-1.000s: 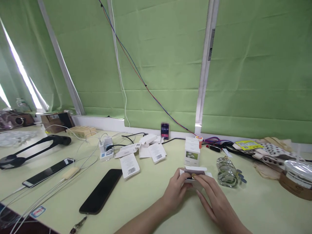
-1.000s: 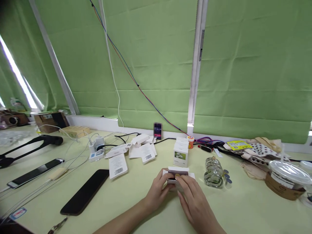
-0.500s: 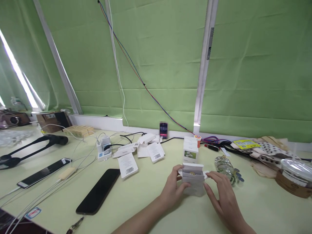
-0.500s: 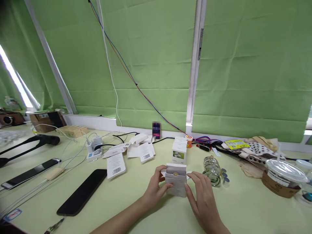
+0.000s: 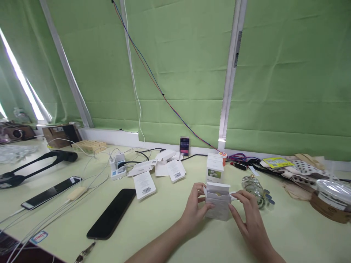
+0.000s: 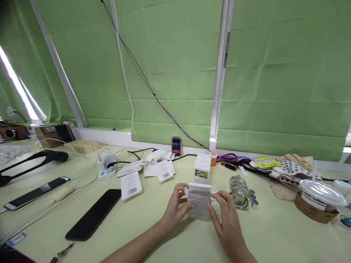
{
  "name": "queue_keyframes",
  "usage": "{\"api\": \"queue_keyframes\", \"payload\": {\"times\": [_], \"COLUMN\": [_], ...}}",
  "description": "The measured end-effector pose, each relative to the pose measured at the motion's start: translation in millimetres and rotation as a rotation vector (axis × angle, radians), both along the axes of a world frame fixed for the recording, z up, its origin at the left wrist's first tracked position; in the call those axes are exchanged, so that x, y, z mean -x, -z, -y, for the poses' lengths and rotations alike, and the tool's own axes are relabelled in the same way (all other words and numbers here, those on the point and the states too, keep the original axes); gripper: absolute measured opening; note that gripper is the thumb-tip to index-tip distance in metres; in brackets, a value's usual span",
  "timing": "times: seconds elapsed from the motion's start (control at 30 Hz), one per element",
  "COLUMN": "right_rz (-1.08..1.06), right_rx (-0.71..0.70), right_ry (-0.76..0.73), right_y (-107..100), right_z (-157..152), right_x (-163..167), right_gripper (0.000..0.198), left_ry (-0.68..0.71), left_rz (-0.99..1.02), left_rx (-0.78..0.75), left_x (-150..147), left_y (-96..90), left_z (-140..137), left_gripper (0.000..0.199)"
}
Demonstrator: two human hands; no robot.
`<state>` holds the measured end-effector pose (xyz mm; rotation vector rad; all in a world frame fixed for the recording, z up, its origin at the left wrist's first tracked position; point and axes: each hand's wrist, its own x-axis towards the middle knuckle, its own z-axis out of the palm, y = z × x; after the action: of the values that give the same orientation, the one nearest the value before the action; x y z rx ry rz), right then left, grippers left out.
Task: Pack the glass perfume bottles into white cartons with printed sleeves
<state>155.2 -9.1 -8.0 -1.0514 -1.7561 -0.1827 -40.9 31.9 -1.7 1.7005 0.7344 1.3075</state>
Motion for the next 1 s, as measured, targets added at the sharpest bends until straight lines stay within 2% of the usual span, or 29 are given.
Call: {"api": "queue_keyframes", "payload": {"times": [0.1,0.2,0.37,0.6,0.87,0.93,1.0], "right_rz": [0.059,0.209,0.3,0.265,0.232,0.176,0.025], "right_rx": [-0.139,-0.184,-0.108,-0.017,0.044,0.065,0.097], "right_ry": [0.007,0.034,0.075,0.074,0.056,0.038,0.05], "right_y": [-2,-4,-6,-2,2,4,6], "right_z": [2,2,-1,-6,-5,-4,-4], "right_x": [-2,-4,-4,-4,-2,-1,1], "right_gripper": [0.038,0.048,0.054,0.038,0.039,0.042,0.042], "left_ry": [-0.006,-0.002,0.009,-0.024,-0.007,-0.01,-0.019], "left_rz": [0.012,0.01,-0.004,-0.031,-0.12,-0.135,-0.136], "left_rx": [0.006,0.007,-0.008,-0.051,-0.102,-0.095,-0.088], "left_x": [0,0,0,1,5,5,6], "left_y": [1.2,1.3,2.9,7.5,-2.1,-3.2,-3.0], "left_z": [0,0,0,-1,2,1,0], "left_gripper": [0.034,0.035,0.032,0.03,0.017,0.016,0.016]}}
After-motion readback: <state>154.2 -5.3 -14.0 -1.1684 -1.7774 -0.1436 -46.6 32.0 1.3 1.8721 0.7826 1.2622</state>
